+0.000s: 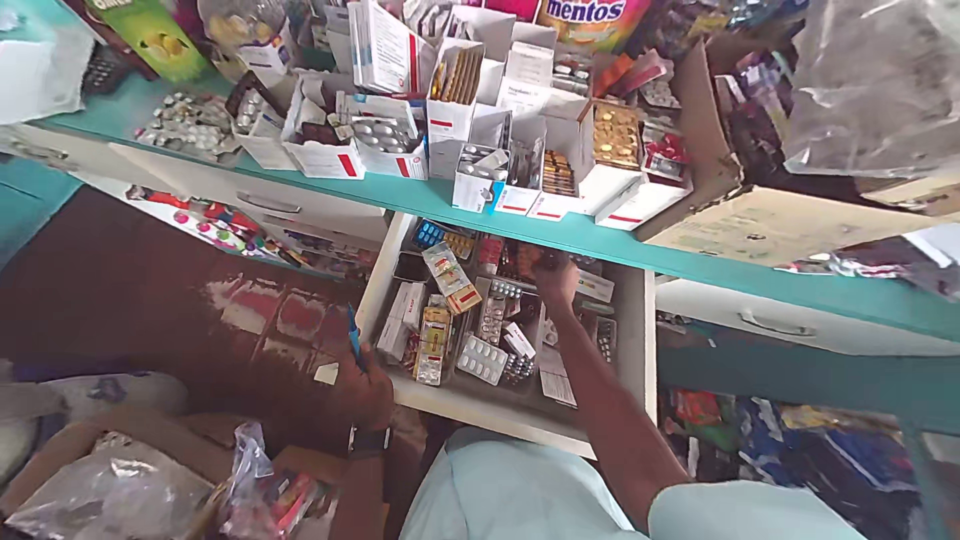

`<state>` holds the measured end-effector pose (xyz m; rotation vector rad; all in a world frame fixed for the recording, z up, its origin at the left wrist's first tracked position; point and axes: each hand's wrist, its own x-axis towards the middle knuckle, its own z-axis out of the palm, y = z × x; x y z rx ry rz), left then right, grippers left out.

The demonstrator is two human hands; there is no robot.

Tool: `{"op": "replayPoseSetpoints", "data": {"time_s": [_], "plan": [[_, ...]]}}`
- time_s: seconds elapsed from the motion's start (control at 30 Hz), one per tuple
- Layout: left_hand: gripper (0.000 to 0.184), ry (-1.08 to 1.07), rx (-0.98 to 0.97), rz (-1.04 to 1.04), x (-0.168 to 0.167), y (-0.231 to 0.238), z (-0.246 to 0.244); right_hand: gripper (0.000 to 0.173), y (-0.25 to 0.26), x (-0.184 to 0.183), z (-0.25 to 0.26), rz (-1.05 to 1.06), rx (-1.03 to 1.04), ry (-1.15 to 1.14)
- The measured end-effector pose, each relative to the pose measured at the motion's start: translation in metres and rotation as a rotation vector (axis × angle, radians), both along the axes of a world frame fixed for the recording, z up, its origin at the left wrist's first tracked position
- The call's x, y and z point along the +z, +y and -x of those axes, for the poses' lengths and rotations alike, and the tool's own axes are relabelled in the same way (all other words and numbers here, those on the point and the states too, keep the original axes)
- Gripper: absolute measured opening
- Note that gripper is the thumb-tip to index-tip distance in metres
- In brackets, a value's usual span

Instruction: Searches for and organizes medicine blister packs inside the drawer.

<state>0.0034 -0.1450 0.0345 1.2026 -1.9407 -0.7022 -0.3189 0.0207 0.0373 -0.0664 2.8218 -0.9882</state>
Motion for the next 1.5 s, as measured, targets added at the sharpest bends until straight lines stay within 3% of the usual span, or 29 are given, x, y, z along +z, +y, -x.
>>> {"op": "replayPoseSetpoints", "data": {"time_s": [0.13,0.27,0.53,0.63,0.73,0.8,0.9,1.03,1.1,1.2,1.27,1.37,1.5], "plan": [[0.037,0.008,-0.004,0.022,-0.002,0.0,0.003,0.023,0.022,-0.024,-0.003,0.744,-0.109,-0.191],[0.037,0.012,-0.025,0.026,-0.003,-0.001,0.002,0.023,0.026,-0.018,-0.006,1.011,-0.22,-0.349],[0.036,0.012,-0.044,0.005,-0.004,-0.001,0.001,0.019,0.029,-0.019,-0.01,1.033,-0.219,-0.368],[0.036,0.001,-0.04,0.0,-0.003,-0.001,0.0,0.018,0.026,-0.011,-0.019,1.105,-0.231,-0.484],[0.038,-0.016,-0.036,-0.012,-0.002,-0.002,-0.001,0.017,0.024,-0.002,-0.042,1.316,0.025,-0.51],[0.037,-0.013,-0.045,-0.014,-0.003,-0.001,-0.002,0.023,0.022,0.003,-0.056,1.386,0.328,-0.336],[0.039,0.038,-0.051,-0.051,-0.003,-0.002,-0.002,0.018,0.012,0.023,-0.076,1.387,0.579,-0.088],[0.033,0.369,-0.066,-0.255,0.029,0.001,0.004,0.024,-0.004,0.05,-0.097,1.369,0.796,0.026],[0.016,0.547,-0.155,-0.456,0.056,0.01,0.008,0.023,-0.011,0.062,-0.107,1.351,0.901,0.026],[0.018,0.626,-0.442,-0.704,0.093,0.026,0.01,0.024,-0.023,0.071,-0.123,1.339,0.99,0.056],[0.02,0.633,-0.477,-0.74,0.105,0.032,0.016,0.027,-0.031,0.074,-0.132,1.328,0.991,0.098],[0.014,0.649,-0.401,-0.685,0.111,0.032,0.016,0.03,-0.032,0.072,-0.139,1.266,1.003,0.105],[0.015,0.562,-0.371,-0.452,0.113,0.021,0.01,0.026,-0.021,0.075,-0.143,1.231,1.035,-0.153]]}}
